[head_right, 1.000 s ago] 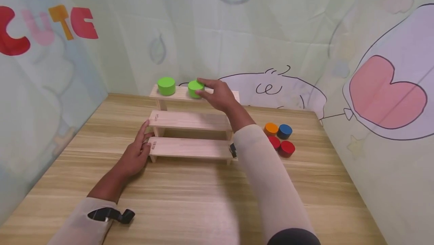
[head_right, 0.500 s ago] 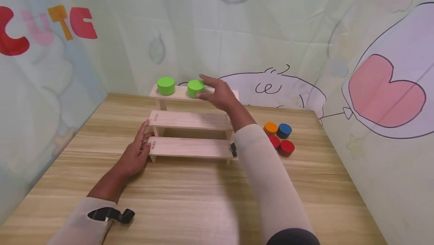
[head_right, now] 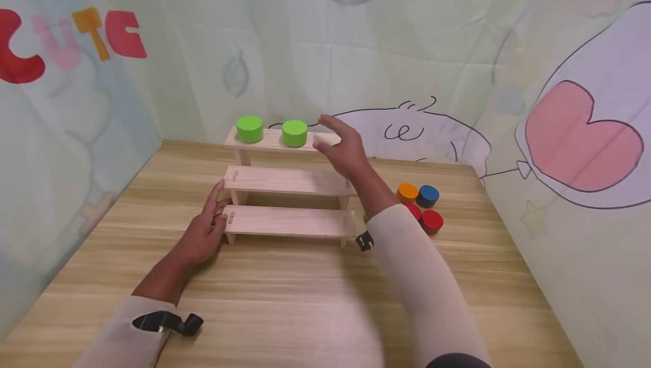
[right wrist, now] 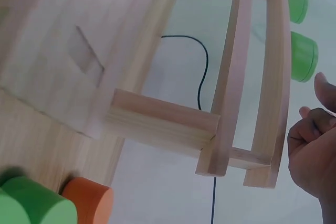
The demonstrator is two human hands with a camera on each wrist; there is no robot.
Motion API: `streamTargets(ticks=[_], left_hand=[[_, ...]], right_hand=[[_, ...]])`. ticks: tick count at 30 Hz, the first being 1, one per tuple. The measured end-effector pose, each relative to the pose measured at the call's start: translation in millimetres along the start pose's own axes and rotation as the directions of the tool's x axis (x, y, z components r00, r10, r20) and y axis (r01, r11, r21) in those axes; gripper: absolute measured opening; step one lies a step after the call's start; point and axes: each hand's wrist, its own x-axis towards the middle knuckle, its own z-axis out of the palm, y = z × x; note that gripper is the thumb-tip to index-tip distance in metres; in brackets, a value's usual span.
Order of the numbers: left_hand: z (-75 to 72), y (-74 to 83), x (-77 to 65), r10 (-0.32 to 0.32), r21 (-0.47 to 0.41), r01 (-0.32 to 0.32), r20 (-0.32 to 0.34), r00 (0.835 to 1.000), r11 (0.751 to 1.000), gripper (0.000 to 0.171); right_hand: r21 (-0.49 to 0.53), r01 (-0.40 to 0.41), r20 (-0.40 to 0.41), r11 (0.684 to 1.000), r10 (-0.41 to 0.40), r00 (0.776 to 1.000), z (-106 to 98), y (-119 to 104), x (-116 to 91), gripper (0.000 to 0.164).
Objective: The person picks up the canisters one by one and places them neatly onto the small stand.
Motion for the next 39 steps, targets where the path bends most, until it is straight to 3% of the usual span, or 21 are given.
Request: streamTargets(ticks=[6,13,17,23,32,39], left_hand=[[-2.5,0.7,0.2,-0.006,0.008,0.006,-0.002,1.0,1.0,0.075],[-0.3,0.4,-1.0,-0.001,-0.009,0.001,0.005,1.0,1.0,0.076],[-0.7,0.4,-0.5,-0.001,0.006,0.001,-0.003,1.0,1.0,0.076],[-1.1,0.0,1.5,0.001,0.003,-0.001,0.004,1.0,1.0,0.076],[-0.4,-0.5,0.6,-0.015,0.003,0.015,0.009,1.0,1.0,0.075],[-2.2,-1.8,-1.3,-0.024,-0.008,0.024,0.011,1.0,1.0,0.076]], right_hand=[[0.016,0.059,-0.051,0.998,-0.058,0.997,-4,-4,-28,0.057],[0.047,0.018,-0.091,0.999,-0.014,0.996,-17,-7,-66,0.055],[0.126,-0.023,-0.123,0.992,0.038,0.992,-25,-2,-87,0.052],[0.224,-0.143,-0.158,0.964,0.181,0.971,-36,13,-118,0.047],[0.172,-0.295,-0.132,0.94,0.319,0.939,-49,52,-153,0.048],[0.15,-0.335,-0.065,0.93,0.348,0.935,-63,71,-166,0.05]])
